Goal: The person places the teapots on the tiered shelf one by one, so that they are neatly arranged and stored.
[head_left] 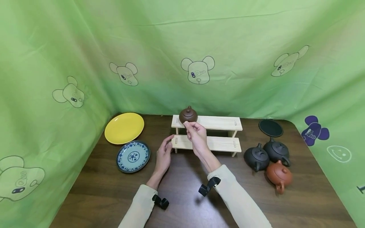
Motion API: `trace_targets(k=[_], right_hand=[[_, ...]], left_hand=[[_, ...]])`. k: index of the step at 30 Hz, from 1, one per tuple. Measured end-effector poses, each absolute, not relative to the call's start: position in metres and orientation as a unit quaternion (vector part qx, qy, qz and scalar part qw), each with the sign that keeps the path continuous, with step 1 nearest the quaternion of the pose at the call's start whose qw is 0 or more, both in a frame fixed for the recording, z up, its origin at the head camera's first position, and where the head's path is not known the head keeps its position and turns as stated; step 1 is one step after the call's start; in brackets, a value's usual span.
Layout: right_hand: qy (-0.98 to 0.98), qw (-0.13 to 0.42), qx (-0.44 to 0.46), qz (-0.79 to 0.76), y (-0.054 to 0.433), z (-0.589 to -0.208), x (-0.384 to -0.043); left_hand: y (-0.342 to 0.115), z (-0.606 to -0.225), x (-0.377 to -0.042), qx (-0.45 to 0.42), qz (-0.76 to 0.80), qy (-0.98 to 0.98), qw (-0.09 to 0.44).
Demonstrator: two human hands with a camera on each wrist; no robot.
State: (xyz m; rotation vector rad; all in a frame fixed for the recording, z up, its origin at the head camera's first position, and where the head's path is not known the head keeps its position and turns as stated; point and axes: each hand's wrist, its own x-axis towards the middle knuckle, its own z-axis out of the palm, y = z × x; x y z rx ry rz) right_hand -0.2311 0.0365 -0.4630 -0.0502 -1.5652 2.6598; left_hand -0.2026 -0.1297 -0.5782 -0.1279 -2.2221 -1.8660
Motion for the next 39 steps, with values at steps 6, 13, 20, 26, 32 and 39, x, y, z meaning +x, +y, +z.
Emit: trace_targets(k=[6, 13, 20, 26, 32, 39], right_hand=[[-0.506, 0.016, -0.029, 0.862, 0.036, -0.462, -0.231], [-0.507, 0.008, -0.033, 0.861, 0.037, -0.461, -0.229], [-0.507, 0.008, -0.036, 0.861, 0.040, -0.462, -0.227], [-0.507, 0.022, -0.047, 0.861, 0.042, -0.461, -0.226], [-0.510, 0.029, -0.048, 0.859, 0.048, -0.463, -0.222], [-0.515, 0.029, -0.045, 0.856, 0.057, -0.464, -0.214]], left_hand=[[-0.130, -0.572, -0.200, -0.047, -0.629, -0.767, 0.120], [-0.131, -0.580, -0.202, -0.051, -0.631, -0.764, 0.124], [-0.135, -0.587, -0.208, -0.022, -0.646, -0.758, 0.082], [-0.136, -0.591, -0.211, -0.013, -0.652, -0.755, 0.068], [-0.133, -0.583, -0.206, -0.025, -0.640, -0.763, 0.089], [-0.130, -0.575, -0.199, -0.051, -0.630, -0.765, 0.125]])
